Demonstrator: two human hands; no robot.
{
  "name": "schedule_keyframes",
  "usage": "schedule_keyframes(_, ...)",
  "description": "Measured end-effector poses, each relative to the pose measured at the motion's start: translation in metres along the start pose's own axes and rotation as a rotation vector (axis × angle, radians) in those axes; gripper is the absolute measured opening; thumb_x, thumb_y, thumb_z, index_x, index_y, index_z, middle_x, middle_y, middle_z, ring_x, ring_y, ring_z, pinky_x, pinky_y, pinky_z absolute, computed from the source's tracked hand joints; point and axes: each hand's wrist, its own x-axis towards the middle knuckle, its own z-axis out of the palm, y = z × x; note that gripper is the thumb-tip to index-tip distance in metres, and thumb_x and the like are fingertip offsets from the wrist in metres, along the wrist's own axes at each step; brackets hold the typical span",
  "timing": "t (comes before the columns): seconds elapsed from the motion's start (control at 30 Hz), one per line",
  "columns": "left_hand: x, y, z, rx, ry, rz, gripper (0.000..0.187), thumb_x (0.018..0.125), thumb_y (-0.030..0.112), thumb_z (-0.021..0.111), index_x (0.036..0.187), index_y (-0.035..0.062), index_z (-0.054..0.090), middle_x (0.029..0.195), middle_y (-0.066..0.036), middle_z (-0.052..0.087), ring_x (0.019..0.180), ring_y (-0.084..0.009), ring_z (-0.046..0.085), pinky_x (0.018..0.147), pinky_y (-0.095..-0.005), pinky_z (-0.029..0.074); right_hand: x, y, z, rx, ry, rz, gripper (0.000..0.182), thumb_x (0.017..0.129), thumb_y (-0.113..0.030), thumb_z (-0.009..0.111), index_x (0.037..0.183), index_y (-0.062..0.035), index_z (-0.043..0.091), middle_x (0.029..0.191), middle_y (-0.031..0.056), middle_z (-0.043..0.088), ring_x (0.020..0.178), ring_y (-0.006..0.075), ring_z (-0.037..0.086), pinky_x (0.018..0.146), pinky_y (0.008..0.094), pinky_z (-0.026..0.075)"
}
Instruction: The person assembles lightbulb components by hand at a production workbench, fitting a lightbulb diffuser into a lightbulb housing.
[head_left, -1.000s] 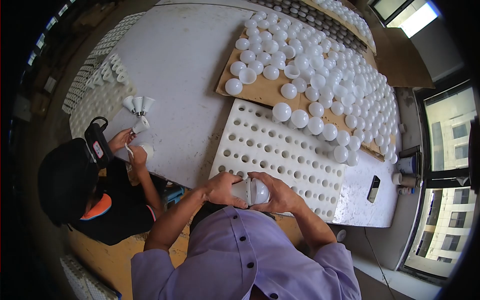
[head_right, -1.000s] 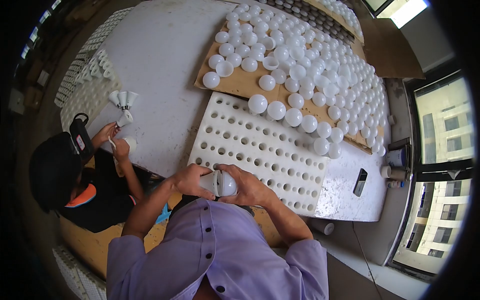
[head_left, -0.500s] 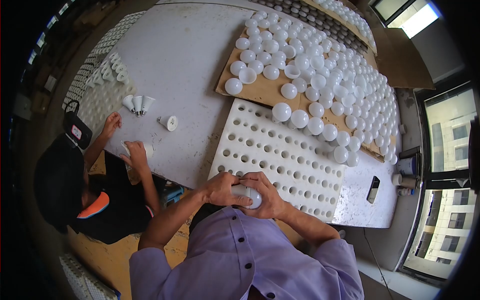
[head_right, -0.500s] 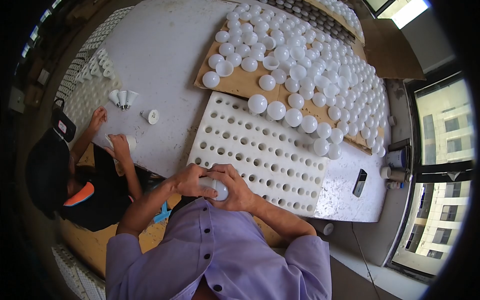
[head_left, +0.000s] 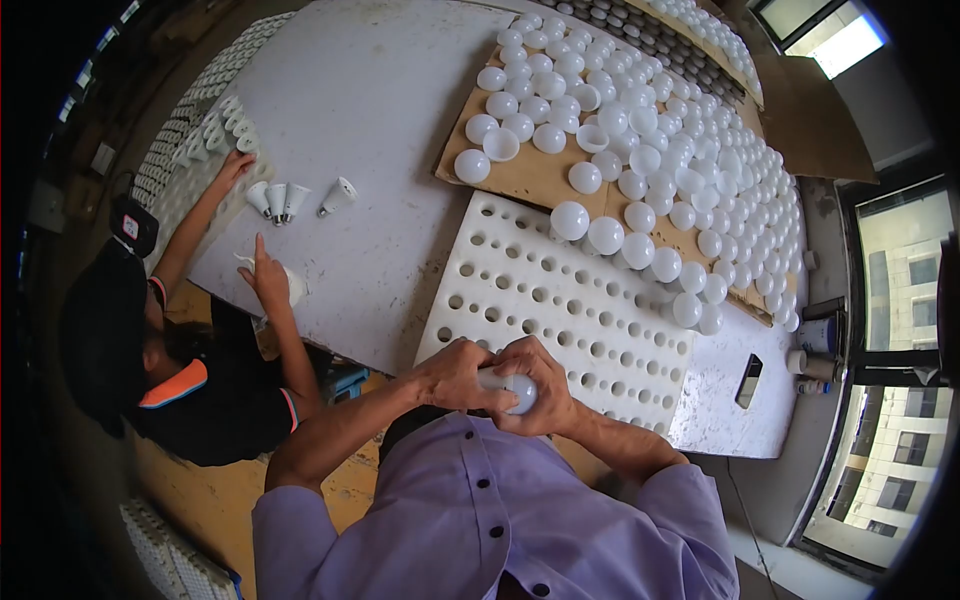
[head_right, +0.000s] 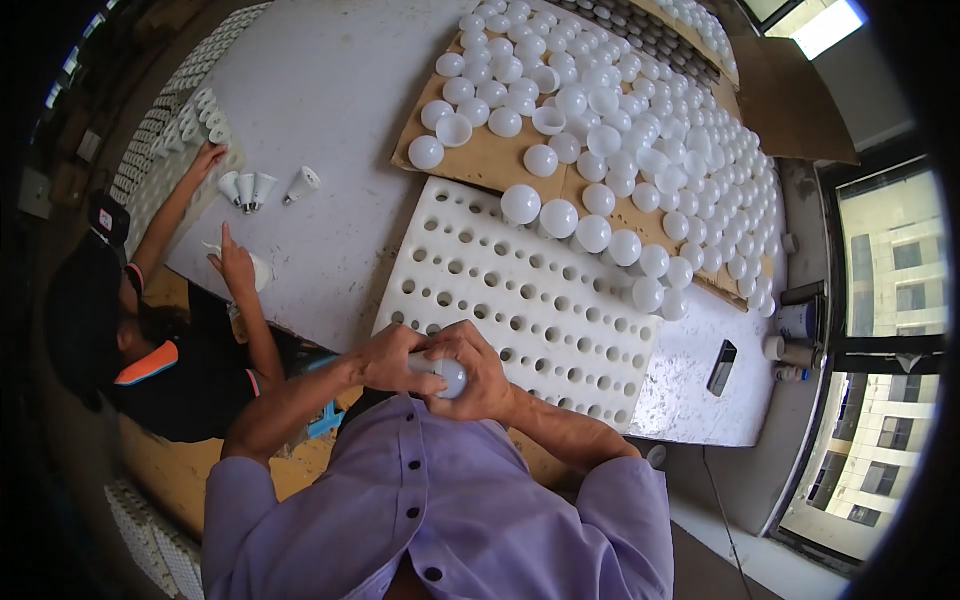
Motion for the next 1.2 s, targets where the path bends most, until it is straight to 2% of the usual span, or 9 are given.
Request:
schedule_keyframes(0.2,0.026,-0.038,-0.011,-0.504,-0.095,-0.019,0.058,0.078,0.046,0.068,0.094,-0.0095,0.06,0.072,-0.012,0.063,0.054,-0.0155,0.063,0.033,-0.0202,0.04,0.02,0.006,0.002,-0.091,0.087,0.139,0.058,0.058,-0.007,0.078,0.107,-0.0051,0.049,0.1,0.0145,0.054,0.094,0.0309,0.055,0.082,0.0395,0.048)
schedule_keyframes(0.37,0.038,-0.071,-0.011,-0.972,-0.173,0.207,0.059,0.087,0.05,0.06,0.104,-0.0067,0.057,0.077,-0.011,0.064,0.065,-0.0163,0.066,0.042,-0.0213,0.045,0.031,0.034,-0.014,-0.147,0.027,0.047,0.063,0.061,-0.009,0.08,0.114,-0.0032,0.046,0.112,0.0205,0.05,0.103,0.0317,0.052,0.087,0.0412,0.045)
schedule_keyframes(0.43,0.038,-0.071,-0.018,-0.821,0.247,0.178,0.055,0.089,0.047,0.059,0.108,-0.005,0.057,0.087,-0.01,0.066,0.079,-0.0153,0.066,0.054,-0.0225,0.049,0.059,0.051,-0.034,-0.317,0.177,0.045,0.063,0.062,-0.008,0.078,0.116,-0.0038,0.045,0.115,0.0211,0.05,0.105,0.0323,0.052,0.086,0.0428,0.045)
schedule_keyframes(0.53,0.04,-0.11,-0.054,-0.648,0.437,0.046,0.044,0.087,0.029,0.065,0.116,-0.0031,0.055,0.105,-0.012,0.064,0.092,-0.0172,0.064,0.062,-0.0244,0.05,0.113,0.091,-0.064,-0.632,0.239,-0.025,0.064,0.06,-0.006,0.078,0.116,-0.0064,0.045,0.116,0.0208,0.047,0.102,0.0373,0.05,0.084,0.0444,0.046)
schedule_keyframes(0.73,0.047,-0.172,-0.142,-0.506,1.061,-0.06,0.044,0.082,0.016,0.069,0.119,-0.0024,0.053,0.117,-0.018,0.06,0.094,-0.0178,0.064,0.073,-0.0264,0.052,0.156,0.144,-0.06,-0.95,-0.255,0.337,0.064,0.071,-0.022,0.075,0.127,-0.0103,0.048,0.126,0.016,0.046,0.114,0.0355,0.047,0.097,0.0443,0.041)
schedule_keyframes(0.8,0.049,-0.197,-0.176,-0.192,1.278,-0.136,0.046,0.079,0.015,0.07,0.118,-0.0021,0.053,0.118,-0.02,0.06,0.099,-0.0244,0.063,0.081,-0.0332,0.052,0.165,0.143,-0.069,-0.959,-0.231,0.293,0.063,0.073,-0.028,0.073,0.128,-0.0109,0.049,0.129,0.0145,0.047,0.119,0.0341,0.043,0.101,0.0432,0.037)
schedule_keyframes(0.93,0.056,-0.2,-0.245,0.301,1.469,-0.206,0.056,0.076,0.014,0.069,0.124,-0.0026,0.047,0.13,-0.026,0.048,0.124,-0.0372,0.045,0.104,-0.0448,0.037,0.212,0.159,-0.058,-0.875,-0.317,0.278,0.065,0.073,-0.029,0.073,0.131,-0.0128,0.048,0.131,0.0116,0.047,0.126,0.0336,0.038,0.106,0.0438,0.031)
schedule_keyframes(1.07,0.067,-0.216,-0.306,0.641,1.433,-0.573,0.066,0.076,0.027,0.073,0.126,-0.005,0.045,0.149,-0.022,0.022,0.14,-0.0361,0.017,0.113,-0.0448,0.02,0.259,0.18,-0.026,-1.117,-0.49,0.079,0.067,0.074,-0.026,0.072,0.134,-0.0171,0.045,0.136,0.0085,0.045,0.138,0.0301,0.024,0.114,0.0496,0.014)
schedule_keyframes(1.2,0.071,-0.22,-0.332,0.678,1.324,-0.699,0.067,0.073,0.034,0.076,0.121,-0.0061,0.052,0.15,-0.02,0.02,0.142,-0.0337,0.008,0.115,-0.0457,0.013,0.275,0.209,-0.021,-1.207,-0.664,0.066,0.068,0.071,-0.03,0.073,0.133,-0.0174,0.047,0.133,0.0079,0.048,0.137,0.0283,0.025,0.114,0.052,0.011)
